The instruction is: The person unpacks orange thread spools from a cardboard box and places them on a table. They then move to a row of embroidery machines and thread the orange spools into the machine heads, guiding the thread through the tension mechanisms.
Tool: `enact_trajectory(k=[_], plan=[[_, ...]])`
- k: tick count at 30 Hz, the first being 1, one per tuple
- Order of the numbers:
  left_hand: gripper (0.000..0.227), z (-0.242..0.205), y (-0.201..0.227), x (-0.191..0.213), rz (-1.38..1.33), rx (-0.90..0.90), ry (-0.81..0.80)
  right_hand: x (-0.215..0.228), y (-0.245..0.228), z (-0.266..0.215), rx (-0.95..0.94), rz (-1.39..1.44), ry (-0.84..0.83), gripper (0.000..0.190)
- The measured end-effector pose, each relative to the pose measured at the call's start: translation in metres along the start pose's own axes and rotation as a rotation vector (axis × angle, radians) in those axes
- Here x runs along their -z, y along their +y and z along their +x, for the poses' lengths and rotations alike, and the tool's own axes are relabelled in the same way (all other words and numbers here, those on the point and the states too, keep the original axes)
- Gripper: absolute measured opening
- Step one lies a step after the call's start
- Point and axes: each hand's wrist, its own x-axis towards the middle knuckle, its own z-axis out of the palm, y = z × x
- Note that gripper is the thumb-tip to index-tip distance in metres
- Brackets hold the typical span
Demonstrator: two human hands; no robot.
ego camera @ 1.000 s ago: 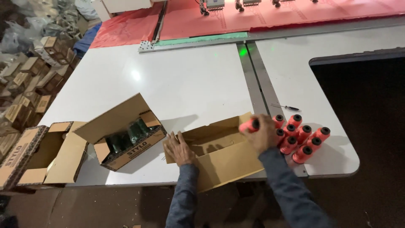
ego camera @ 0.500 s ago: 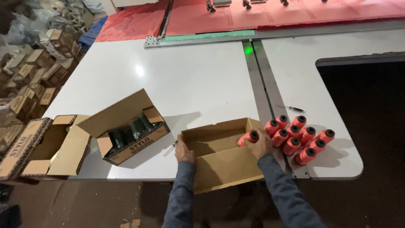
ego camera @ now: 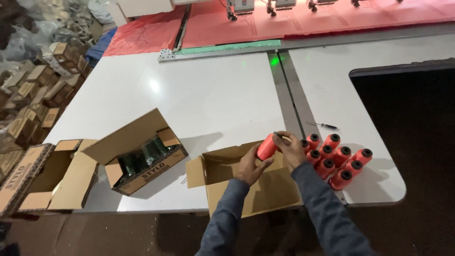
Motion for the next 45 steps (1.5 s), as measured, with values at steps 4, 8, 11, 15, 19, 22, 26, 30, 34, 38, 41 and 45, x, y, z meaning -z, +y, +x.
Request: enact_trajectory(k=[4,8,11,15,19,22,26,30,34,38,41,45], plan=[[0.069,-0.001,0.018,0.003,-0.16,0.103,0.099,-0.005,-0.019,-0.011,-0.025,0.171,-0.048,0.057],[0.073,-0.004,0.025,0.022,-0.25,0.159,0.052,-0.001,-0.039,-0.028,-0.061,0.218,-0.149,0.049],[0.068,0.001,0.026,0.025,-0.521,0.059,0.067,0.006,-0.044,-0.026,-0.059,0.253,-0.231,0.05],[0.061,-0.002,0.049,0.027,-0.802,0.041,0.176,0.008,-0.051,-0.041,-0.047,0.239,-0.3,0.05],[0.056,-0.007,0.064,0.022,-0.827,0.093,0.209,0.021,-0.027,-0.036,0.064,0.171,-0.308,0.06],[0.055,-0.016,0.08,0.006,-0.908,0.149,0.154,0.024,-0.019,-0.045,0.218,0.064,-0.229,0.065],[0.052,-0.017,0.075,-0.014,-0.747,0.022,0.094,0.032,-0.015,-0.054,0.172,0.051,-0.207,0.068],[0.073,-0.021,0.079,0.003,-0.444,-0.06,0.106,0.049,-0.052,-0.071,0.028,0.138,-0.195,0.055],[0.071,-0.025,0.082,0.011,-0.268,-0.138,0.019,0.048,-0.093,-0.093,-0.014,0.213,-0.197,0.048],[0.07,-0.028,0.091,0.02,-0.145,-0.175,-0.073,0.057,-0.087,-0.091,0.061,0.066,-0.164,0.051],[0.067,-0.031,0.107,0.028,-0.093,-0.254,-0.032,0.05,-0.095,-0.108,0.111,-0.002,-0.153,0.054],[0.09,-0.04,0.124,0.025,-0.356,-0.091,-0.003,0.071,-0.065,-0.091,0.303,-0.137,-0.229,0.061]])
